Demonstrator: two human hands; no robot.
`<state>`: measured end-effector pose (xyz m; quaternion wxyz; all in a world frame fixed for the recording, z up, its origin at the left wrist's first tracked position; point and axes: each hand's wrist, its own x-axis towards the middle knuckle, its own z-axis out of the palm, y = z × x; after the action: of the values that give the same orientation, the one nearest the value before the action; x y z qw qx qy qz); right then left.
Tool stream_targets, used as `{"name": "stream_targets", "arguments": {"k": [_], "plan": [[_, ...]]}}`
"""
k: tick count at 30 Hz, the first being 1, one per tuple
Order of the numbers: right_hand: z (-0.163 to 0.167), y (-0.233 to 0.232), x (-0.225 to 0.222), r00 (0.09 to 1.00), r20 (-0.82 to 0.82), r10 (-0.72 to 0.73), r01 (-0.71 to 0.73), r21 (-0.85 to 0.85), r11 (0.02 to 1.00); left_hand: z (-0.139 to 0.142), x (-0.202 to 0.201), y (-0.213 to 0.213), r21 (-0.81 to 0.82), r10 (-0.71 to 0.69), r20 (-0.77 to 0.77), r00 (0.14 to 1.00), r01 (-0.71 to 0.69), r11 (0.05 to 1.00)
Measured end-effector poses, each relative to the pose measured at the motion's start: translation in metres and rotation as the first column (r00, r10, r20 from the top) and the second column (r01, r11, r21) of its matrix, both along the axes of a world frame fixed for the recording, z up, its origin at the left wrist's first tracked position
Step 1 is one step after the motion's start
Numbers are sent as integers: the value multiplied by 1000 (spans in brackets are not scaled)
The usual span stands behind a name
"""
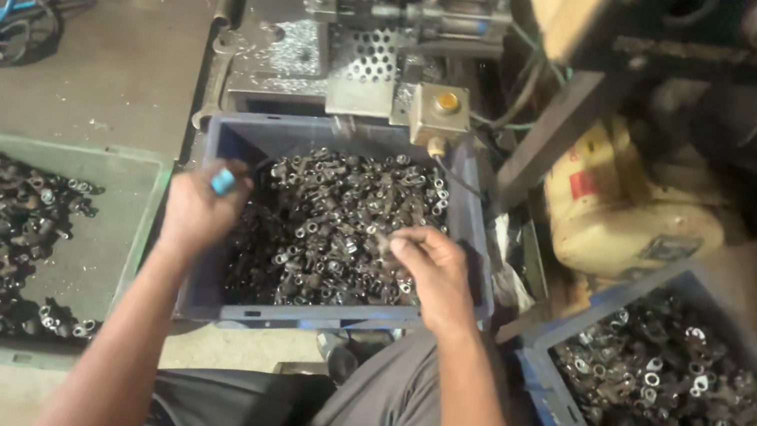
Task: The person sits at a top facing and chamfering machine, picks small metal fittings one at a time from a blue bin, seats each into the machine fixture, and operates the machine. Finished parts are moved by hand into a nearby bin, and the cycle repeats continuously.
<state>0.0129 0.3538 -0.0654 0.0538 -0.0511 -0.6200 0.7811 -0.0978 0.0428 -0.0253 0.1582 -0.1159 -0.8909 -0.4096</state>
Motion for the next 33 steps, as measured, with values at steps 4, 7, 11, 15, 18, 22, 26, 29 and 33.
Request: {"name": "stream_targets", "arguments": {"k": [4,7,11,15,18,22,26,29,33], "plan": [[23,-21,-26,999,34,-27,33,-180,983,-8,4,2,-23,12,-58,998,-14,1000],[45,-42,-72,994,74,-82,91,-133,987,-5,3,4,-125,5,-21,1000,-8,992],[68,-61,-161,990,42,-136,141,-120,983,-1,6,4,-136,-4,-33,999,0,991],[68,-60,-235,979,-38,-199,182,-266,947,3,6,4,-84,-16,-47,999,12,996],[64,-54,-278,960,-64,-274,242,-308,920,5,5,3,-55,-7,-13,1000,7,998],[57,-48,-308,930,-78,-358,315,-331,890,6,4,2,-21,-19,2,1000,19,1000],[56,-46,-312,941,-103,-323,284,-282,917,5,4,2,14,0,15,1000,0,1000],[60,-43,-311,955,-80,-287,255,-275,927,7,5,2,19,-6,7,1000,6,1000],[69,-37,-304,976,-75,-203,178,-255,950,9,5,3,-1,-4,12,1000,4,1000]]}}
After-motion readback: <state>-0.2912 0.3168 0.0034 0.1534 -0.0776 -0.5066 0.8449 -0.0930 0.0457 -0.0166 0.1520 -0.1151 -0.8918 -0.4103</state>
